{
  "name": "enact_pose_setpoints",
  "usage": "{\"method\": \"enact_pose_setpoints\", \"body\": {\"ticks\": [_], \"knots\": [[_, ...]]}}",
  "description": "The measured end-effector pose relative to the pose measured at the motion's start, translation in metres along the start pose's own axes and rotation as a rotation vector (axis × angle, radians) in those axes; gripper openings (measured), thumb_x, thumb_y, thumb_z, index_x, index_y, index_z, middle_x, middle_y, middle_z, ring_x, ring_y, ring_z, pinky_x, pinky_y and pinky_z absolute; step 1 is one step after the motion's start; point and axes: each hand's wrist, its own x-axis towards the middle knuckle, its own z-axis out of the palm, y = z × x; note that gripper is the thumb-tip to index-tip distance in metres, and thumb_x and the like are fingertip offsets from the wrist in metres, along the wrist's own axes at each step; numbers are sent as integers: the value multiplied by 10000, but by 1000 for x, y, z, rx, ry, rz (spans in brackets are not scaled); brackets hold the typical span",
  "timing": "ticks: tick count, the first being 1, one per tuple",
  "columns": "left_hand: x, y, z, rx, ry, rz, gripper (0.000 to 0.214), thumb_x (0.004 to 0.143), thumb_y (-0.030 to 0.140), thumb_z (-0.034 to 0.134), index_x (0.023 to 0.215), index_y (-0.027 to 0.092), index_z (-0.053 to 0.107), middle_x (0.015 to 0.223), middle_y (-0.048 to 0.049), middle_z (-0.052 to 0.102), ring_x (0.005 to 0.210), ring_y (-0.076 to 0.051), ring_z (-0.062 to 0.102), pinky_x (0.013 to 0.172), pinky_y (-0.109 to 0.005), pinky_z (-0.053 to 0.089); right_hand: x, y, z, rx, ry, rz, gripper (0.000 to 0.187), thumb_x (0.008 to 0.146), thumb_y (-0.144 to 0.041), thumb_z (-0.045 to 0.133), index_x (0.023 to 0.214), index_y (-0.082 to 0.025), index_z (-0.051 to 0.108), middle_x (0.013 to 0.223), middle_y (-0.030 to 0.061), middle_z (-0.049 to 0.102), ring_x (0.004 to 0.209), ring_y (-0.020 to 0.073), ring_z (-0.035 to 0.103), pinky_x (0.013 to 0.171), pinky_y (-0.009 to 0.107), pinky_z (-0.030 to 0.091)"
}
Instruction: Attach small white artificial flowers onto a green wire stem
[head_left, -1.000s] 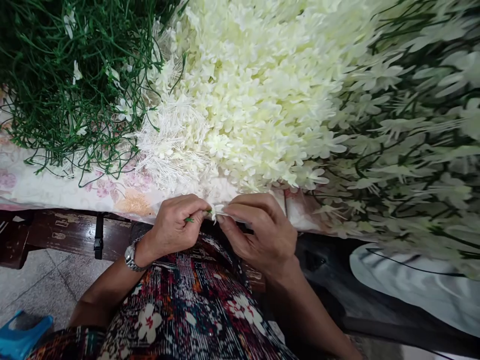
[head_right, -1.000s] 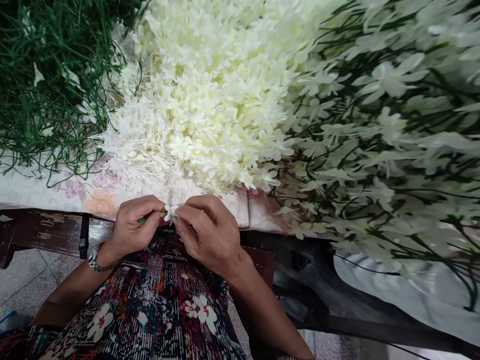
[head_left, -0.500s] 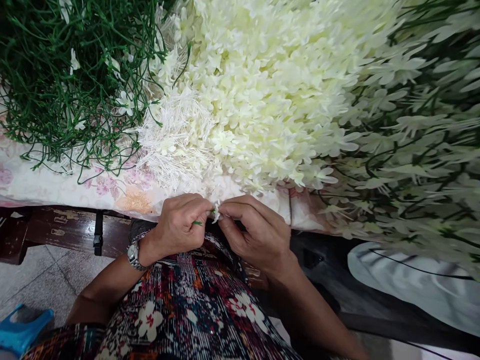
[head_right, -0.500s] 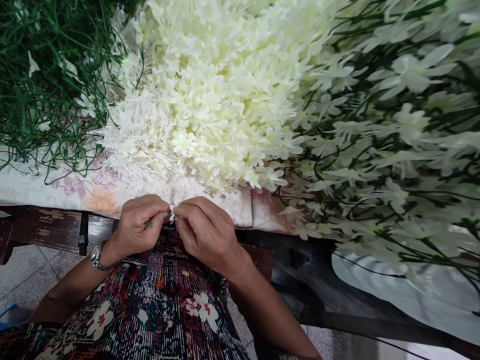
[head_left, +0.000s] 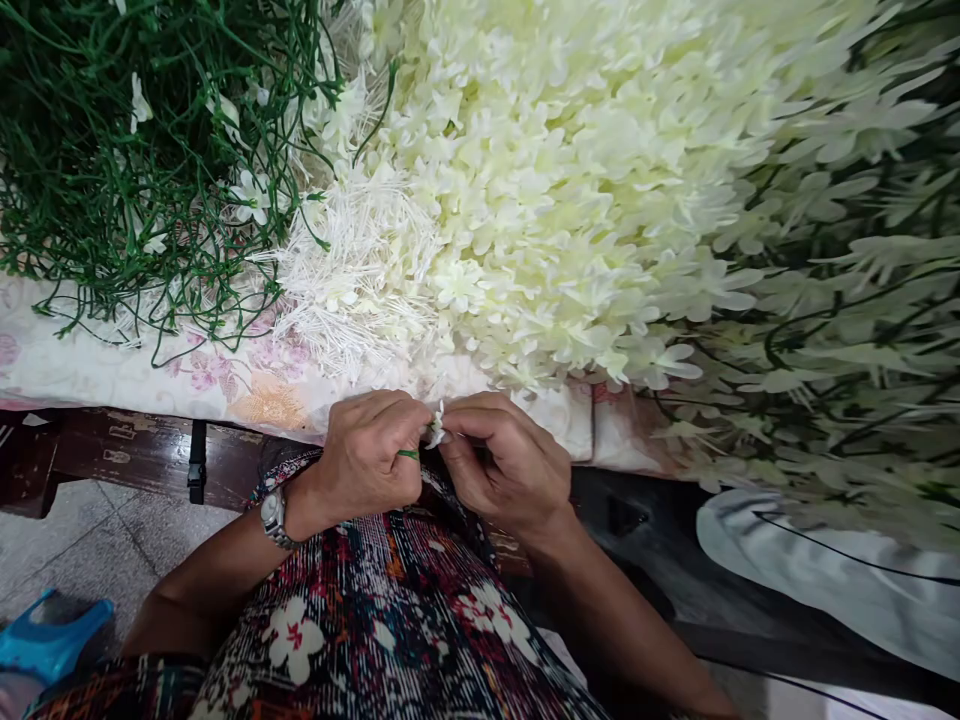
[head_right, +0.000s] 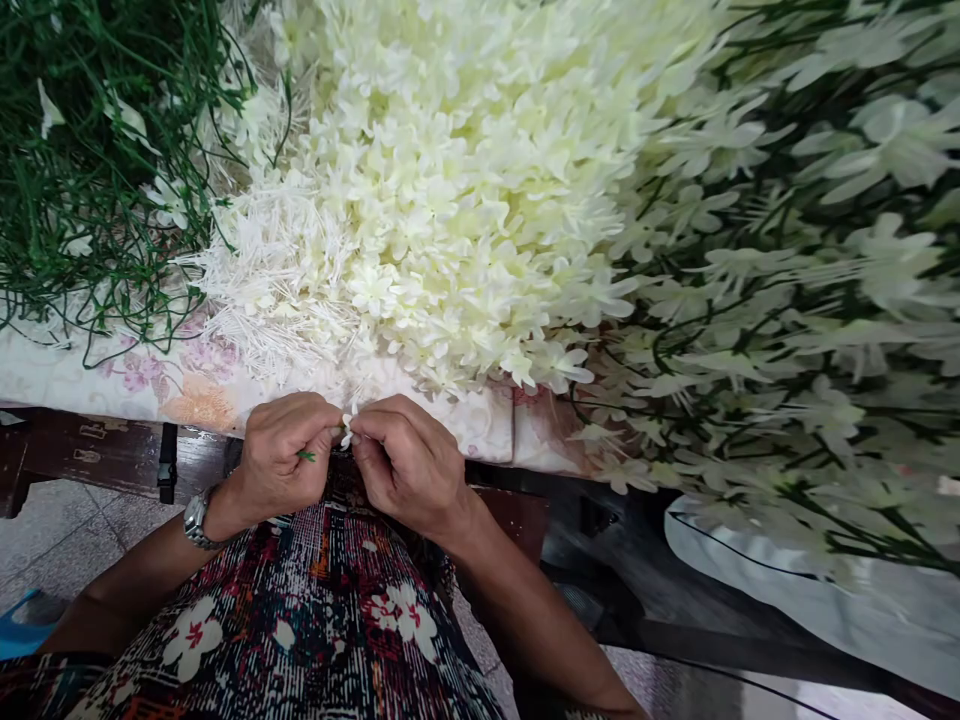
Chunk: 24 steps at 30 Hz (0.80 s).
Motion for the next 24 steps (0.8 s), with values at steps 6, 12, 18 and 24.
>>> {"method": "enact_pose_setpoints", "body": {"ticks": [6,12,18,24], "knots": [[0,0,1,-7,-5,-12,167,689,60,383,603,151,494,511,-14,504,508,-118,454,486,-244,369,-1,3,1,44,-9,-8,227,700,-34,507,871,-180,482,719,21,556,676,113,547,567,241,481],[-1,-1,4,-16,12,-16,162,682,56,389,599,147,495,511,-10,497,505,-112,445,481,-239,353,-1,3,4,37,14,-39,230,696,-23,510,868,-172,480,715,22,544,661,112,531,552,240,476],[-1,-2,-3,-166,-15,-53,156,720,51,411,653,130,528,541,9,503,511,-82,449,501,-210,359,-1,4,1,80,1,-28,203,713,-47,528,867,-175,495,716,10,548,676,101,536,569,229,477],[4,-2,-19,-478,-110,-268,117,728,92,479,648,128,557,547,30,512,497,-50,439,480,-159,352,8,-7,-22,-8,39,-93,311,662,-71,607,946,-152,509,807,44,586,782,135,560,655,266,493]]}}
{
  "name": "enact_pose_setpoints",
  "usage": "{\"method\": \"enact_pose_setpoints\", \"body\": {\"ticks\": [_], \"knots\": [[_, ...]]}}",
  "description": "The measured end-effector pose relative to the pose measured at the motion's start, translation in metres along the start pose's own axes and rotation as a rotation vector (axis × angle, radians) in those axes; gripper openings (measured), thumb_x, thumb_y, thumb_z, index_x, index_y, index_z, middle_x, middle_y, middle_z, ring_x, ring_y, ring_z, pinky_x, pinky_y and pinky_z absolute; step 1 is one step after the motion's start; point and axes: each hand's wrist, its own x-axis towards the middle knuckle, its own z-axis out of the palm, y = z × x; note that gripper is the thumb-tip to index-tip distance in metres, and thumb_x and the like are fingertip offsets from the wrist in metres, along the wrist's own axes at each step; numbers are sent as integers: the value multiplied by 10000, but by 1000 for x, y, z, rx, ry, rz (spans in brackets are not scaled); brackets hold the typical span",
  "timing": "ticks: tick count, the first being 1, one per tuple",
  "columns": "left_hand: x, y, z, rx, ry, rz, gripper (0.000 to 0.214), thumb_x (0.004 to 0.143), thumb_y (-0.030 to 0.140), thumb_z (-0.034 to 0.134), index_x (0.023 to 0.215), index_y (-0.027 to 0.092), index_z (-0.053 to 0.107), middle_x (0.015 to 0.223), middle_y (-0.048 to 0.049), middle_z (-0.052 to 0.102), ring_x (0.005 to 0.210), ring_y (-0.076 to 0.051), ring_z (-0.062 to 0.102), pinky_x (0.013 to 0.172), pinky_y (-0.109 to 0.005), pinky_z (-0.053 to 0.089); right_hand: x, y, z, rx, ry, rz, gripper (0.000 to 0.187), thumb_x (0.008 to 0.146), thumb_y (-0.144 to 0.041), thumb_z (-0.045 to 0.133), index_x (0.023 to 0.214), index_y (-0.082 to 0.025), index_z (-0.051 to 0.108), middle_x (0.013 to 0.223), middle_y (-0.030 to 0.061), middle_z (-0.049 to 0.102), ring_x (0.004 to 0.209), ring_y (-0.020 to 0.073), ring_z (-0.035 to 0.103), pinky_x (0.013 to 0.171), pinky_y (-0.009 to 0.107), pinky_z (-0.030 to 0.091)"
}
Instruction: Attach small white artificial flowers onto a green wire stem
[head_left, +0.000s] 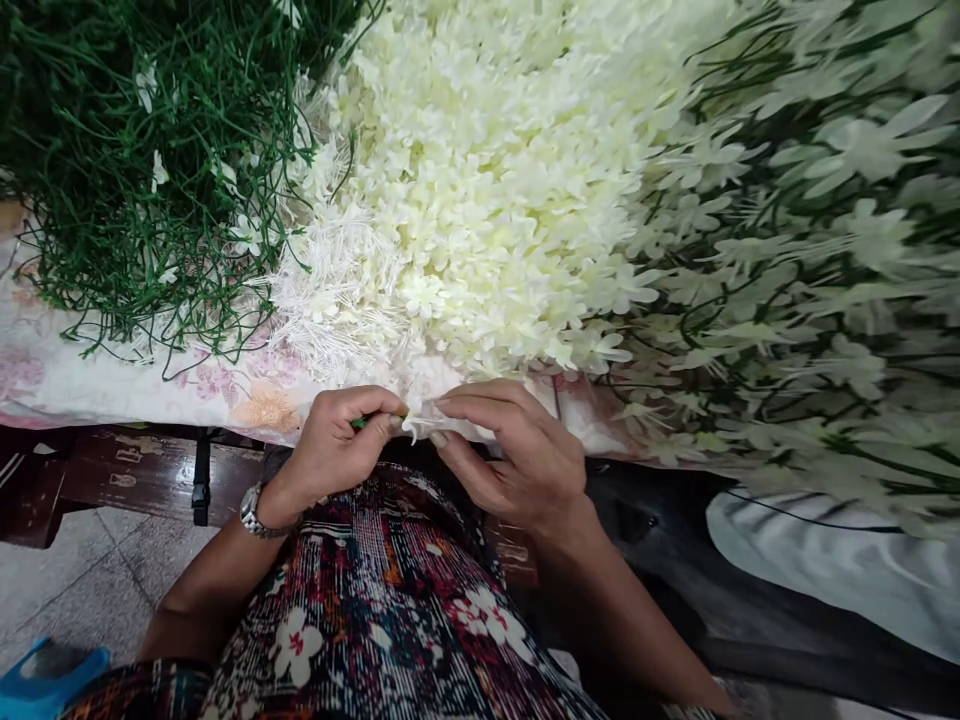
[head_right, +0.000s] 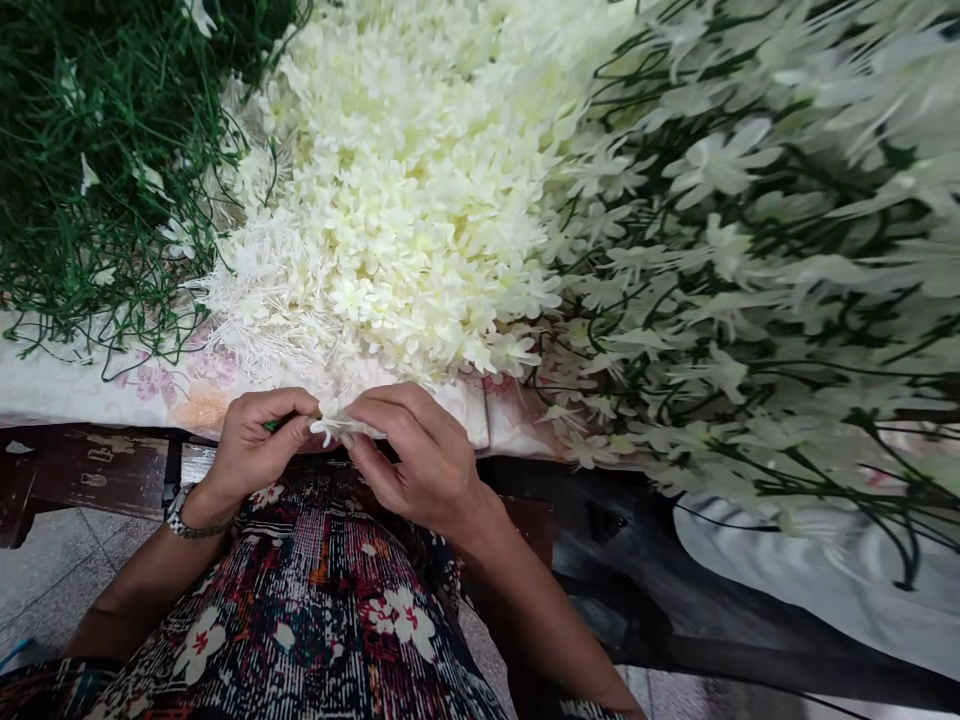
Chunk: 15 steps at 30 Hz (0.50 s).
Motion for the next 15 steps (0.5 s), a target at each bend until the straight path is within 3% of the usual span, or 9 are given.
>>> {"method": "enact_pose_setpoints", "body": {"ticks": [5,15], "knots": [[1,3,-5,-148,-68,-146,129,733,155,504,623,124,563,506,35,476,469,-50,406,447,-156,331,9,-3,-8,-64,-77,-107,267,682,-101,596,929,-169,520,804,47,569,738,133,542,627,277,489],[4,5,-3,-19,-135,-109,171,737,138,466,599,122,566,511,24,504,486,-57,442,468,-167,356,7,2,0,-169,-182,-207,153,713,-88,555,857,-125,520,719,55,567,707,142,519,623,290,473]]}}
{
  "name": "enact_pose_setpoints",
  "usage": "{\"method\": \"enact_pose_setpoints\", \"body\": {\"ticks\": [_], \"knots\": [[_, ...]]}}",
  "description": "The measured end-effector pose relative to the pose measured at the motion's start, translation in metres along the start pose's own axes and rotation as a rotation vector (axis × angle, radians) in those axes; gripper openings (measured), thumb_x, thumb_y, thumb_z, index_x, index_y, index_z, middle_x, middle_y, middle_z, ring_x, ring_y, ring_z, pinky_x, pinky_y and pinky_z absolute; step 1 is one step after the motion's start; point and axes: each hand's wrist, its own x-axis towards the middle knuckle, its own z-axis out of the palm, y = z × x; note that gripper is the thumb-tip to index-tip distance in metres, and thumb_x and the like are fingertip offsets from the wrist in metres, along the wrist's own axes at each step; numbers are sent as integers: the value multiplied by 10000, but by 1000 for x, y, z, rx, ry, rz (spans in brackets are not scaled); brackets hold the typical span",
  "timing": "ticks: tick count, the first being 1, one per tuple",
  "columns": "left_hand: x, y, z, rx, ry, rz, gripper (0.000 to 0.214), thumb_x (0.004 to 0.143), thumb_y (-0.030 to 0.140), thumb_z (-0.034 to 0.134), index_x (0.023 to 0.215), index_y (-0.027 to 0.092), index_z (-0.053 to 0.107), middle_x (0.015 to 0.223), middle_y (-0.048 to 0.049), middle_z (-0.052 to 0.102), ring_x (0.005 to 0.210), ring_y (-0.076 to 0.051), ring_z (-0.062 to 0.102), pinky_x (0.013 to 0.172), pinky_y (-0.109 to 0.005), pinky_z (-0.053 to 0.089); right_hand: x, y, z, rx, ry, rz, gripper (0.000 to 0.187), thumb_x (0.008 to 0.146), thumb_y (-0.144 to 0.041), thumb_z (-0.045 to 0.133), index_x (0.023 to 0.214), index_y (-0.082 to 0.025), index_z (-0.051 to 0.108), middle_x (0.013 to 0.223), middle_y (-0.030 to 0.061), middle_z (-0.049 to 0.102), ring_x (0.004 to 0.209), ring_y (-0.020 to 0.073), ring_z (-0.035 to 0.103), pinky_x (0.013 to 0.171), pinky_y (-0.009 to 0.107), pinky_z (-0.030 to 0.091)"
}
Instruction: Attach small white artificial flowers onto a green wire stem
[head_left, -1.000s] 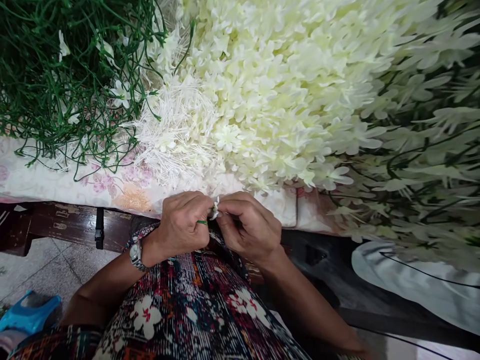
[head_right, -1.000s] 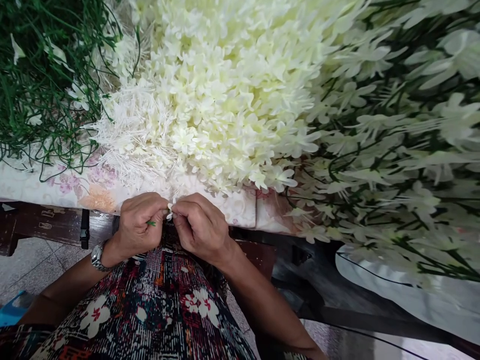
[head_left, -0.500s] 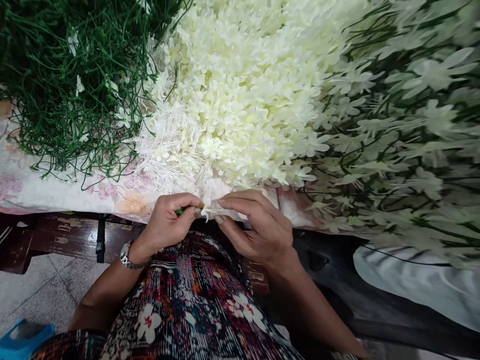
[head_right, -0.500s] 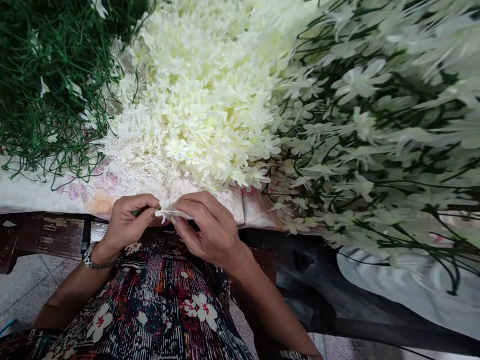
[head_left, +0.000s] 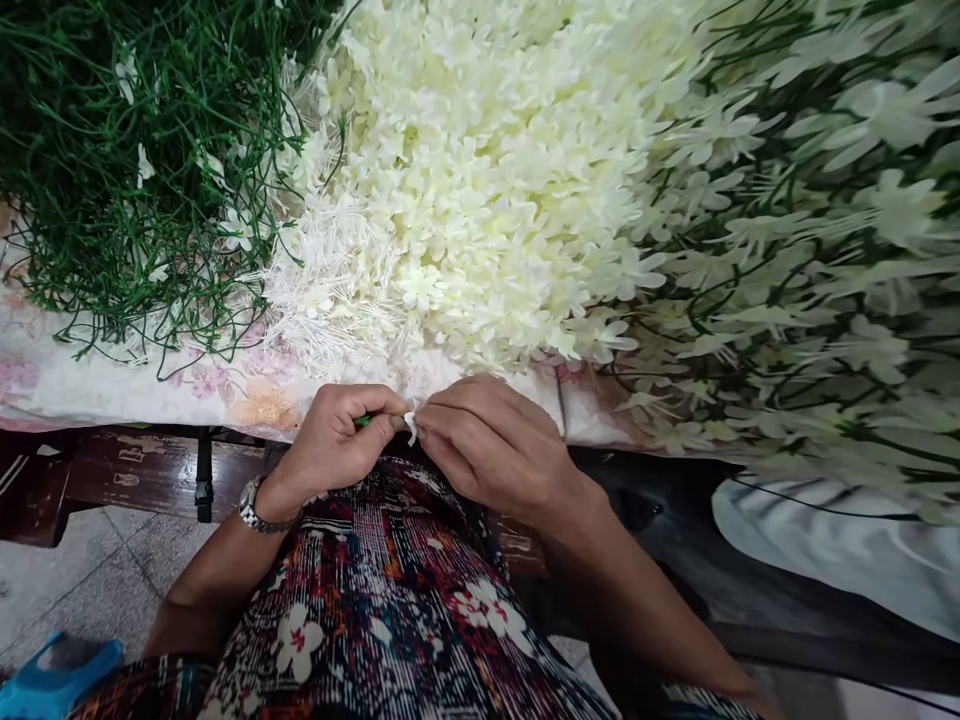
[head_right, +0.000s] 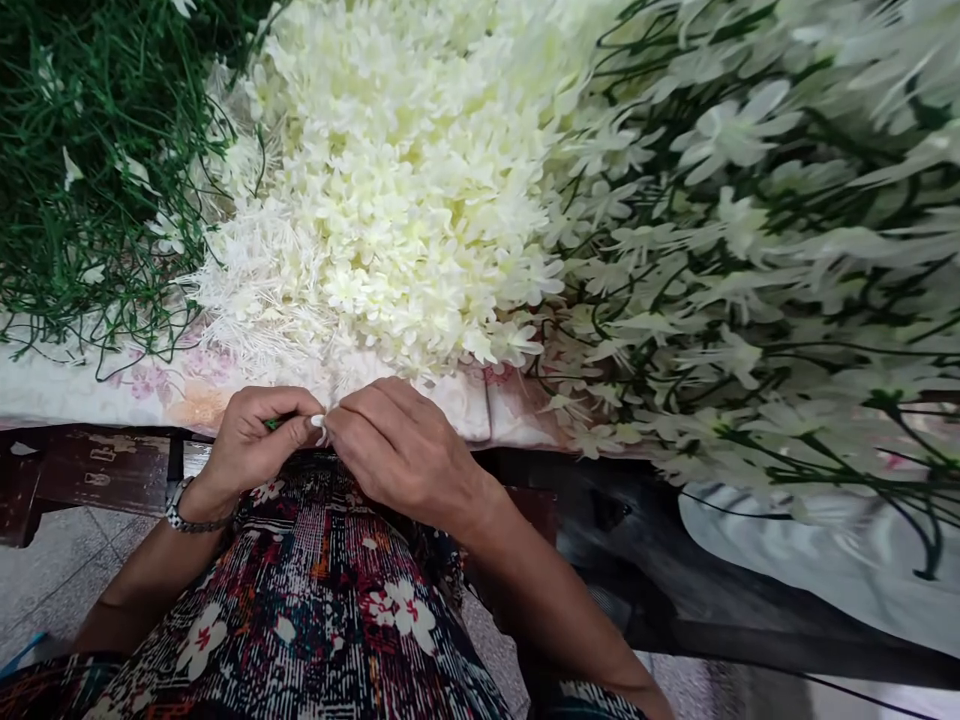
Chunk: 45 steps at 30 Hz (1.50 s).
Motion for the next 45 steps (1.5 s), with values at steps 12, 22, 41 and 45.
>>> {"method": "enact_pose_setpoints", "body": {"ticks": [12,22,41,45], "knots": [[2,-3,4,61,33,24,165,702,92,432,585,122,544,496,32,483,473,-55,428,452,-167,344,-2,2,11,32,28,-2,186,719,-65,531,878,-145,478,707,39,548,709,131,510,625,274,475],[-1,2,-4,16,-2,-23,153,745,119,464,718,126,615,610,10,588,572,-65,507,547,-168,410,-7,4,6,-23,119,-52,256,699,-82,576,940,-151,526,792,54,569,742,139,505,652,298,473],[-6,-6,8,171,286,243,106,738,87,500,726,141,590,602,11,566,547,-69,498,533,-188,412,5,-5,6,240,114,237,132,724,-68,514,824,-154,528,700,27,554,660,105,518,577,237,450],[-5,-11,11,173,300,263,113,740,80,486,726,135,583,598,7,554,551,-73,495,532,-195,404,6,-5,12,236,119,250,110,722,-61,506,784,-152,510,661,20,543,623,98,512,548,225,437]]}}
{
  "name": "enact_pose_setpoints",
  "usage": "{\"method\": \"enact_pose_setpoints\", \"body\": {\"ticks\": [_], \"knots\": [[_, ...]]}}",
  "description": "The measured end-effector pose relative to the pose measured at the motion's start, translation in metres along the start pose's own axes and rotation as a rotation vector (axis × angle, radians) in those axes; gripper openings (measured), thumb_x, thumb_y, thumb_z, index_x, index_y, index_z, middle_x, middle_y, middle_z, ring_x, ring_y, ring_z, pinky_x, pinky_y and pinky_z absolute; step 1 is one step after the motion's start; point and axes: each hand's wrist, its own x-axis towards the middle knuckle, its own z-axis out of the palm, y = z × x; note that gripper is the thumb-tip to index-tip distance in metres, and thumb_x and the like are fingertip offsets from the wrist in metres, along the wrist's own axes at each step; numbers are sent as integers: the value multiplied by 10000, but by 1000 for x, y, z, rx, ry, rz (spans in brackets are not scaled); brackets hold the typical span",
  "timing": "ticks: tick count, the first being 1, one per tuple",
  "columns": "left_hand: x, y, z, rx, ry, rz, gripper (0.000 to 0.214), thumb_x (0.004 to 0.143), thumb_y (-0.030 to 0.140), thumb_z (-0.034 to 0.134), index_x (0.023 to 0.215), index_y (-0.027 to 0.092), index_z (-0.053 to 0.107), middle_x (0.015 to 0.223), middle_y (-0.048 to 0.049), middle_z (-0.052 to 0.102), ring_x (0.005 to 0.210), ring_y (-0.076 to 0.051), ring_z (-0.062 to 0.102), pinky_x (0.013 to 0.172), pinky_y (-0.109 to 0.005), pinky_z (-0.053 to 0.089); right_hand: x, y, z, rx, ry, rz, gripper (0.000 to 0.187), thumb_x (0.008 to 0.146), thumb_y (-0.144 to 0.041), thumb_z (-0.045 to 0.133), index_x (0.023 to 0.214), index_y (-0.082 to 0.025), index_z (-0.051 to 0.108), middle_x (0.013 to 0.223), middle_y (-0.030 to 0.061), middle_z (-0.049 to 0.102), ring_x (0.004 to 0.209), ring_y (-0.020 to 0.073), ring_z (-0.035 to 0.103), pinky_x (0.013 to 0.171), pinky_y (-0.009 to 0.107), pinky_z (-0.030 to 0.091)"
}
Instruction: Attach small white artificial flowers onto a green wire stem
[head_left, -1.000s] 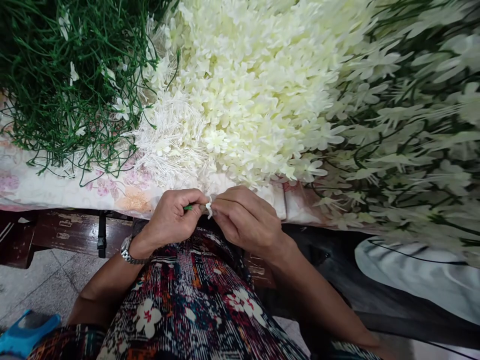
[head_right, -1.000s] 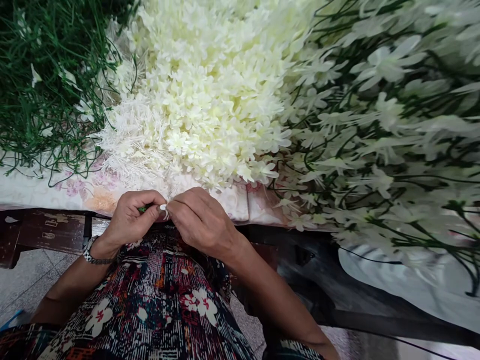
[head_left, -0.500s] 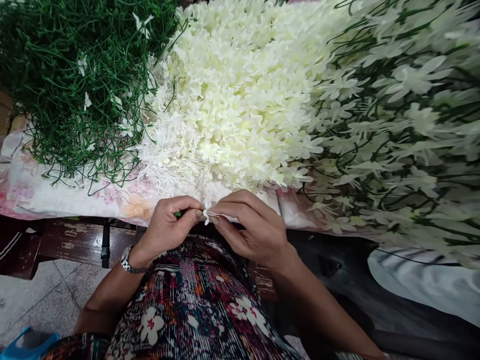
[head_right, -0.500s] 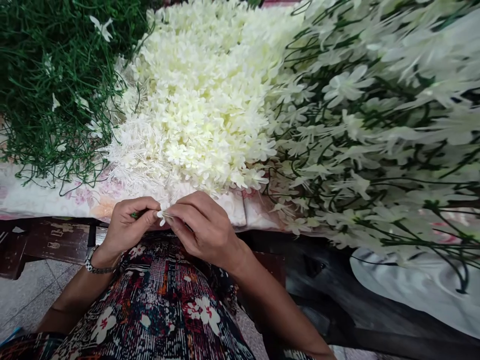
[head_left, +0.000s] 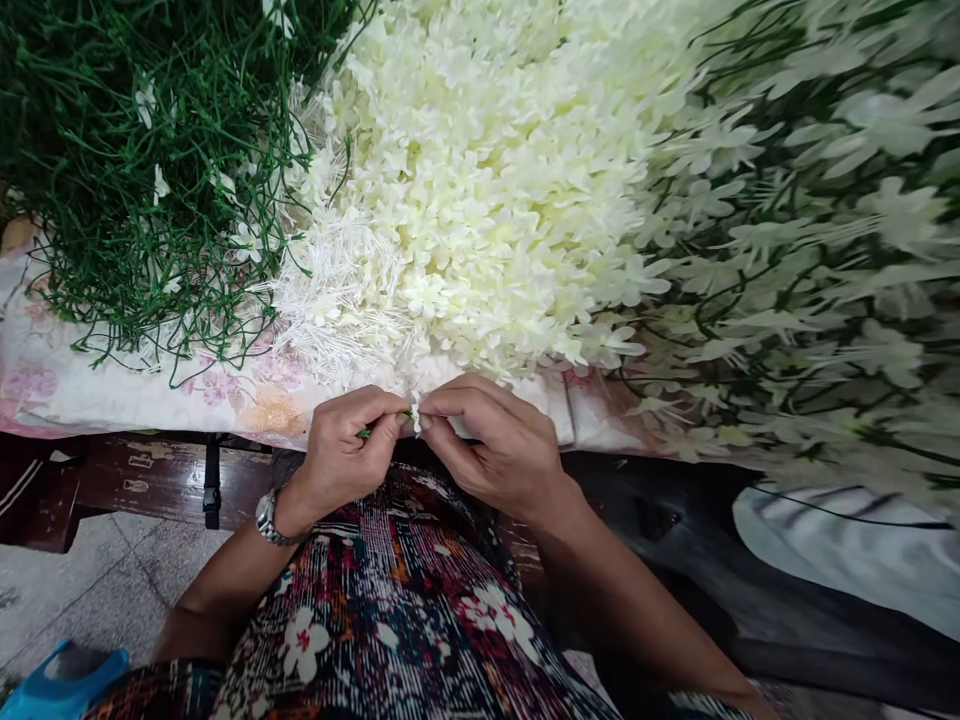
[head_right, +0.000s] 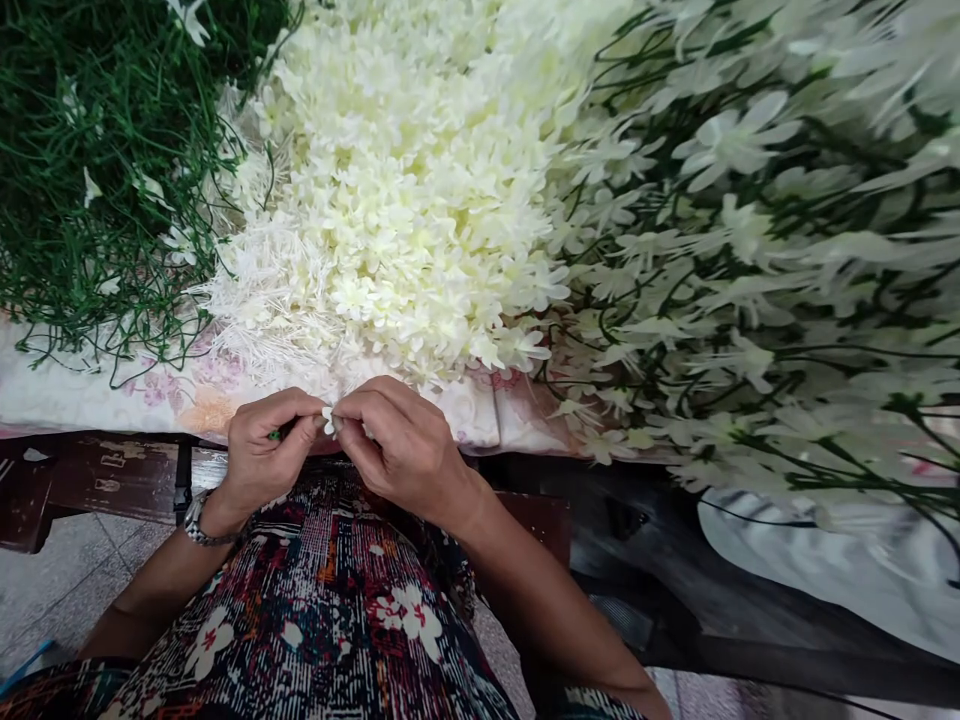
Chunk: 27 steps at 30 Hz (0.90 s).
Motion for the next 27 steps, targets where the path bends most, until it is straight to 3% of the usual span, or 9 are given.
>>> {"method": "enact_pose_setpoints", "body": {"ticks": [7,15,20,22,25,27], "knots": [[1,-4,-1,26,-59,-13,141,740,66,450,683,131,562,575,14,510,531,-72,455,516,-203,378,1,3,7,-51,25,-52,100,733,-66,490,775,-157,487,645,19,531,620,104,497,546,230,441],[-8,7,-7,-46,-15,-89,168,810,122,428,889,149,574,729,-25,577,667,-95,538,605,-221,438,-17,-5,3,21,75,17,180,690,-34,527,823,-155,516,669,13,543,631,102,504,558,229,437],[-12,8,-9,7,-12,-104,196,818,138,399,922,162,564,677,-9,553,600,-94,511,565,-225,436,-23,-13,-8,58,-92,-37,172,699,-131,560,869,-141,545,768,52,580,698,132,523,610,283,459],[-11,9,-10,37,-53,-84,208,811,135,394,942,161,554,671,-7,557,584,-95,504,556,-227,432,-20,-14,-14,120,-126,-31,166,714,-186,559,874,-140,564,788,62,581,709,138,530,609,288,462],[-9,12,-12,96,-144,-73,265,801,123,379,1034,163,498,670,-2,562,574,-99,503,547,-230,429,-10,-16,-20,168,-30,10,157,716,-135,552,871,-145,573,752,50,574,681,117,526,587,256,458],[-8,15,-12,137,-215,-78,321,770,99,377,1076,165,449,676,0,563,574,-105,507,541,-233,428,-3,-18,-19,161,-39,-13,176,703,-110,564,874,-150,572,754,47,581,690,114,531,607,252,463]]}}
